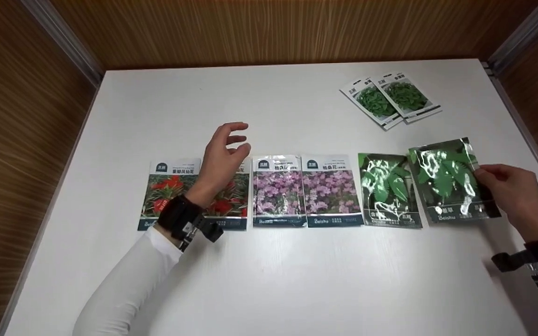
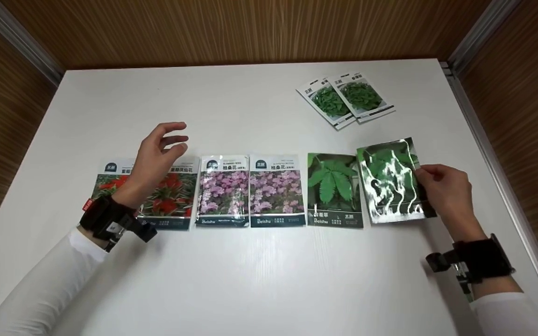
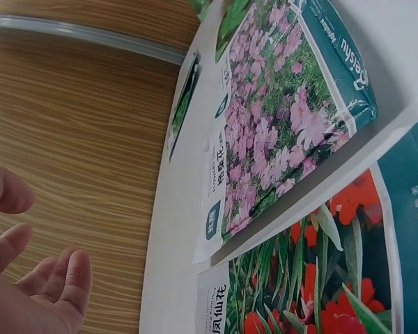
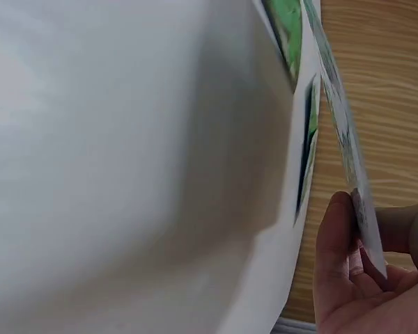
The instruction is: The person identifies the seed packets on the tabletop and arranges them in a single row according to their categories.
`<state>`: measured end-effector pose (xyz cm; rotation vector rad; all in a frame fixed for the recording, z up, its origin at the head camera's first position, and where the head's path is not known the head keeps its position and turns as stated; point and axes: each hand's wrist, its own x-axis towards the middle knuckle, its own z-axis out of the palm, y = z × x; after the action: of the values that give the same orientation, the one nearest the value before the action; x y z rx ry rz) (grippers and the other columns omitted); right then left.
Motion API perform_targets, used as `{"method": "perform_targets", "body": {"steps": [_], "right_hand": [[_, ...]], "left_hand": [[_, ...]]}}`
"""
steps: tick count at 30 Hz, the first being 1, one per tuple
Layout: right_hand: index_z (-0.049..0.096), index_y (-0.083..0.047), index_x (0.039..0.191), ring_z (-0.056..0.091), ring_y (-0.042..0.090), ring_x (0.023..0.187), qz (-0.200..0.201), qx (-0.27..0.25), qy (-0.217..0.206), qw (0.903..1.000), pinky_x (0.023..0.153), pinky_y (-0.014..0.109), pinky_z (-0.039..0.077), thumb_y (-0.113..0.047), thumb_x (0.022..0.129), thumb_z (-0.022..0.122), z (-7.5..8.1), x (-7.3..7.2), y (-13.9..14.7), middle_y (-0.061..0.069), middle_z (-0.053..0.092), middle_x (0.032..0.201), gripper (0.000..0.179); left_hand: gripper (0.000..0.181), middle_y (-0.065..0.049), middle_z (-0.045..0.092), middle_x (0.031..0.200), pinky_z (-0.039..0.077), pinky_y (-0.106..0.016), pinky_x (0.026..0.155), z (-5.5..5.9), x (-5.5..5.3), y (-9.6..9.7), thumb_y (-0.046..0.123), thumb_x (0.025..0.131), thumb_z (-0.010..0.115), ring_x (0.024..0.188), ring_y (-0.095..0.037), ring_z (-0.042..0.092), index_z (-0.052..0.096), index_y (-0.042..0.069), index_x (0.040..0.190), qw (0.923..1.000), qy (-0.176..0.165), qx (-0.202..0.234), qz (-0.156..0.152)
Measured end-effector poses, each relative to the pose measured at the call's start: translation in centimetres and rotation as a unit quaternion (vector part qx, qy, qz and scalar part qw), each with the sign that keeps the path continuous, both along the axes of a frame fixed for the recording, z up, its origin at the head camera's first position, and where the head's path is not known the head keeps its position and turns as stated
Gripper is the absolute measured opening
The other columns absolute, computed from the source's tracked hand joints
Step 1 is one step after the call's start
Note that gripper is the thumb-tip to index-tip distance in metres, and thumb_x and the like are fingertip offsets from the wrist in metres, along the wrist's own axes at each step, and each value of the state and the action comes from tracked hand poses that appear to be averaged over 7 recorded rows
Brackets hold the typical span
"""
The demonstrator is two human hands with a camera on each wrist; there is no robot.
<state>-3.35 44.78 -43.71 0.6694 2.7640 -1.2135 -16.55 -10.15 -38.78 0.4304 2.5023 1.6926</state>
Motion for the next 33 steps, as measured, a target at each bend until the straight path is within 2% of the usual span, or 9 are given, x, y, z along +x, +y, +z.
{"method": "perform_targets", "body": {"steps": [4,10,14,18,22,25,27,29,33], "right_hand": [[0.052,0.011,0.142,0.053,-0.007,0.081,-0.004,0.008,-0.019,0.9998,0.067,0.015,0.047,-0.046,0.107,0.05,-0.7,0.0,0.6,-0.021,0.06,0.095,0.067],[0.062,0.014,0.129,0.062,0.016,0.084,0.003,0.093,-0.029,0.9953,0.061,0.026,0.047,-0.042,0.105,0.052,-1.3,-0.3,0.2,0.032,0.067,0.114,0.062],[0.069,0.016,0.113,0.064,0.032,0.079,0.032,0.161,-0.019,0.9863,0.058,0.032,0.042,-0.034,0.103,0.055,-1.4,-0.5,0.0,0.03,0.071,0.097,0.053],[0.069,0.016,0.104,0.061,0.029,0.068,0.062,0.186,-0.017,0.9805,0.055,0.035,0.039,-0.03,0.103,0.056,-1.3,-0.6,-0.1,0.019,0.069,0.078,0.048],[0.066,0.016,0.097,0.059,0.03,0.065,0.088,0.198,-0.005,0.9763,0.052,0.034,0.038,-0.024,0.101,0.058,-1.5,-0.5,0.0,0.018,0.066,0.073,0.041],[0.063,0.017,0.092,0.057,0.035,0.063,0.097,0.218,0.057,0.9694,0.048,0.036,0.038,-0.012,0.096,0.06,-1.8,-0.5,-0.5,0.024,0.061,0.073,0.029],[0.063,0.017,0.094,0.058,0.042,0.065,0.108,0.24,0.123,0.9569,0.048,0.044,0.04,-0.004,0.092,0.062,-1.9,-0.7,-1.5,0.031,0.061,0.079,0.021],[0.067,0.016,0.098,0.059,0.047,0.071,0.138,0.264,0.197,0.9339,0.051,0.054,0.045,0.001,0.09,0.066,-2.0,-0.9,-3.1,0.035,0.063,0.088,0.017],[0.074,0.004,0.114,0.063,0.053,0.103,0.253,0.274,0.271,0.8871,0.082,0.07,0.049,-0.005,0.091,0.074,-2.0,-1.4,-7.3,0.03,0.067,0.117,0.025]], "left_hand": [[0.04,-0.003,0.048,0.149,0.044,-0.037,0.106,0.0,0.0,0.0,0.014,0.105,0.059,0.131,-0.018,0.053,0.054,0.013,0.146,1.0,0.005,0.002,0.0],[0.038,-0.003,0.046,0.151,0.042,-0.04,0.108,-1.3,-0.6,-0.2,0.017,0.106,0.056,0.134,-0.021,0.051,0.054,0.015,0.145,0.9997,0.018,0.014,-0.005],[0.037,-0.001,0.043,0.154,0.04,-0.037,0.11,-2.3,-1.2,-0.3,0.022,0.108,0.055,0.136,-0.019,0.049,0.054,0.02,0.145,0.9995,0.023,0.019,-0.012],[0.036,0.0,0.042,0.155,0.04,-0.037,0.11,-2.3,-1.2,-0.2,0.019,0.108,0.054,0.136,-0.02,0.049,0.054,0.017,0.144,0.9995,0.022,0.021,-0.01],[0.035,-0.001,0.044,0.153,0.042,-0.036,0.108,-1.0,-0.5,0.0,0.015,0.107,0.054,0.134,-0.019,0.051,0.056,0.014,0.142,0.9997,0.019,0.015,-0.005],[0.035,-0.002,0.045,0.153,0.043,-0.034,0.107,-0.3,-0.1,0.1,0.013,0.107,0.054,0.132,-0.018,0.052,0.056,0.011,0.142,0.9998,0.015,0.008,-0.002],[0.035,-0.002,0.045,0.153,0.042,-0.034,0.108,-0.2,-0.1,0.2,0.013,0.107,0.054,0.133,-0.018,0.052,0.057,0.009,0.141,0.9999,0.011,0.006,0.001],[0.034,-0.004,0.045,0.153,0.043,-0.034,0.108,-0.1,-0.1,0.2,0.012,0.107,0.055,0.132,-0.019,0.053,0.057,0.008,0.141,0.9999,0.009,0.007,0.005],[0.033,-0.007,0.045,0.154,0.044,-0.035,0.107,-0.2,0.0,0.2,0.011,0.107,0.055,0.132,-0.02,0.053,0.058,0.009,0.139,0.9999,0.006,0.014,0.005]]}}
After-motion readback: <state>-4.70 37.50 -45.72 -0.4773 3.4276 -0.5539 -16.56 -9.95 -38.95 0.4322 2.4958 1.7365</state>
